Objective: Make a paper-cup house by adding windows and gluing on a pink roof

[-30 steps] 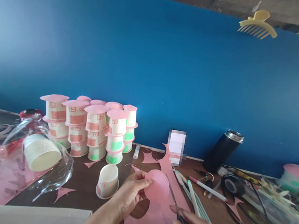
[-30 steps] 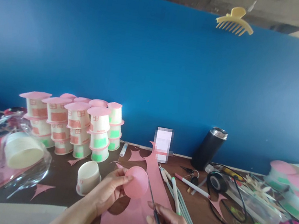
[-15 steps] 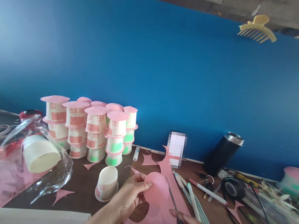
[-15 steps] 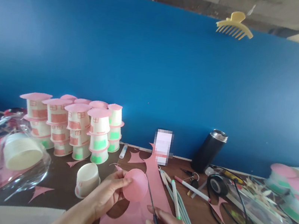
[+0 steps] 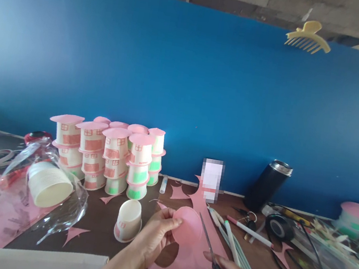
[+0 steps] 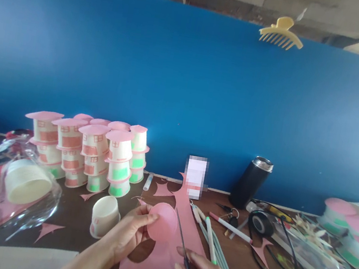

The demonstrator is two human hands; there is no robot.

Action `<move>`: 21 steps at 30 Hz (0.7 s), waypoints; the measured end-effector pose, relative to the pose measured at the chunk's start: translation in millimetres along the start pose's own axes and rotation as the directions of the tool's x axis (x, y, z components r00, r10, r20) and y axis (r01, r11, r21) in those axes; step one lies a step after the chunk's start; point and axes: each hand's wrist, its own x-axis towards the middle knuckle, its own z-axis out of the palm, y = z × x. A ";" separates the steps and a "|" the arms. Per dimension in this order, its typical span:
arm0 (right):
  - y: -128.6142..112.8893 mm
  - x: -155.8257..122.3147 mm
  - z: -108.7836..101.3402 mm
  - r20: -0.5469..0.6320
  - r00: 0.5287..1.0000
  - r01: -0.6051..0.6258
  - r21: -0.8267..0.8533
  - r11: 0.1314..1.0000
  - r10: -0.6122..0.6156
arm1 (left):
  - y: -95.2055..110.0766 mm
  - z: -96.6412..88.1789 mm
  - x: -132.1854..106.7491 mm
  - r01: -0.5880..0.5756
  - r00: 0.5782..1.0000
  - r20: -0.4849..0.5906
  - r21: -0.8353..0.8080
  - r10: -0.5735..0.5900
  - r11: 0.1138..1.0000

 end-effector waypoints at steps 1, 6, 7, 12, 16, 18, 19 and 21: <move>0.8 0.8 -0.4 0.010 1.000 0.008 -0.004 1.000 -0.008 | -0.1 -0.4 -0.1 0.001 1.000 0.001 -0.003 -0.001 1.000; 2.0 1.9 0.1 0.015 1.000 0.021 -0.018 1.000 -0.020 | -1.1 -3.8 1.4 -0.007 1.000 -0.003 -0.034 0.007 0.999; 1.8 1.5 0.8 0.002 1.000 0.024 -0.027 0.999 -0.024 | -1.3 -4.2 1.9 -0.012 1.000 -0.004 -0.043 0.012 0.999; 2.3 0.4 3.5 -0.016 0.999 0.027 -0.064 0.998 -0.028 | -1.3 -3.6 3.0 -0.045 0.999 0.007 -0.081 0.045 0.996; 3.9 1.3 4.1 -0.018 0.998 0.053 -0.071 0.996 -0.054 | -1.1 -3.1 3.3 -0.059 0.997 0.051 -0.090 0.063 0.994; 3.9 1.2 4.3 -0.013 0.999 0.047 -0.071 0.996 -0.048 | -1.0 -3.5 3.9 -0.060 0.997 0.043 -0.088 0.064 0.994; 3.5 0.9 4.5 -0.008 0.999 0.040 -0.071 0.997 -0.041 | -0.7 -3.7 4.3 -0.060 0.998 0.030 -0.086 0.062 0.995; 1.6 -0.1 4.7 0.002 1.000 0.031 -0.068 0.997 -0.031 | 0.5 -3.6 4.6 -0.054 0.999 0.000 -0.076 0.054 0.996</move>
